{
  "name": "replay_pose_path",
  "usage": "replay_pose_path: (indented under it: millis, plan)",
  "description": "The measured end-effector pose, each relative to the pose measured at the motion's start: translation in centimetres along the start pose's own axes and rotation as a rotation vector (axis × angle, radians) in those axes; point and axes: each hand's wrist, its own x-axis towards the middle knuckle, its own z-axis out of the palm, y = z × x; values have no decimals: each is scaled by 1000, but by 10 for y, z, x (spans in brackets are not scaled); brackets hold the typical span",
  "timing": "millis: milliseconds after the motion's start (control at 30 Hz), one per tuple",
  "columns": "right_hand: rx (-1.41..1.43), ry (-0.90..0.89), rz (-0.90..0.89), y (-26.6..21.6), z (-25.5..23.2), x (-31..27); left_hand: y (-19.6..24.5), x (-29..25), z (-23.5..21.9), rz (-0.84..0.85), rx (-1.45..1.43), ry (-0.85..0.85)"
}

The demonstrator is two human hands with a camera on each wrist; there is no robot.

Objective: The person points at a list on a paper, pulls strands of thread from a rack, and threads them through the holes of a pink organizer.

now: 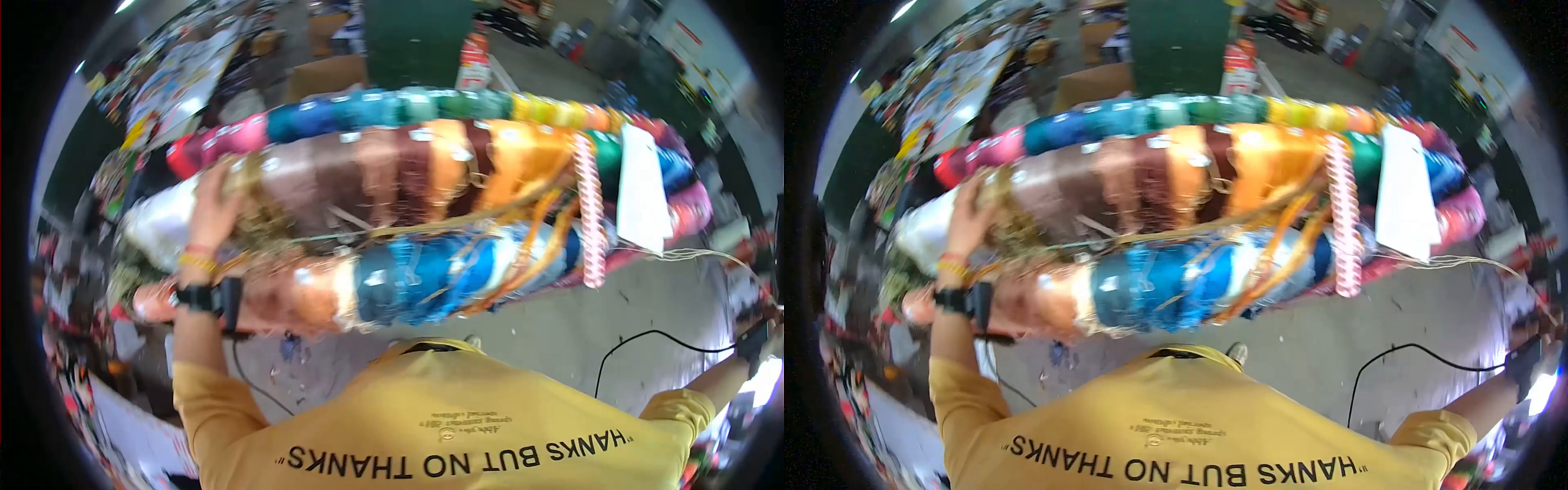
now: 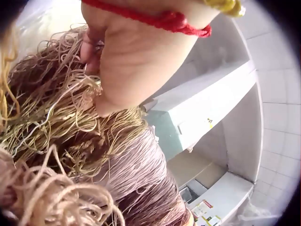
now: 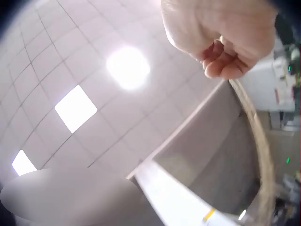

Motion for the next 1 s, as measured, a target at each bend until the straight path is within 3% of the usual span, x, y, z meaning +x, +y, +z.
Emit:
replay_pose_path:
  millis: [33,67,133,200,267,300,367,433,467,533,567,867,1000]
  plan:
    - [-83,40,-37,1,-23,10,3,2,2,-61,-294,97]
    - [-155,67,-64,4,-41,17,34,8,-14,-26,60,174]
    - [-266,61,-84,19,-60,20,111,27,-12,-93,-134,184]
    - [-425,-123,-85,49,-49,1,216,39,0,-108,-581,-68]
    - [-794,-385,-174,94,-11,-48,297,44,40,36,-830,-345]
    - [-427,-391,281,106,22,-80,339,45,60,64,-951,-480]
    - [-187,-597,517,145,67,-137,395,50,124,37,-1122,-744]
    - [99,-820,783,167,104,-182,440,59,178,-116,-1108,-839]
    - [56,-862,765,177,118,-201,453,65,195,-262,-1185,-852]
    - [-141,-955,521,197,136,-224,472,76,215,-564,-1328,-862]
    - [-201,-966,457,199,139,-227,478,79,218,-616,-1370,-855]
    - [-309,-1047,157,217,158,-231,488,79,255,-547,-1423,-688]
    - [-498,-1132,-80,216,164,-231,492,79,253,-498,-1402,-632]
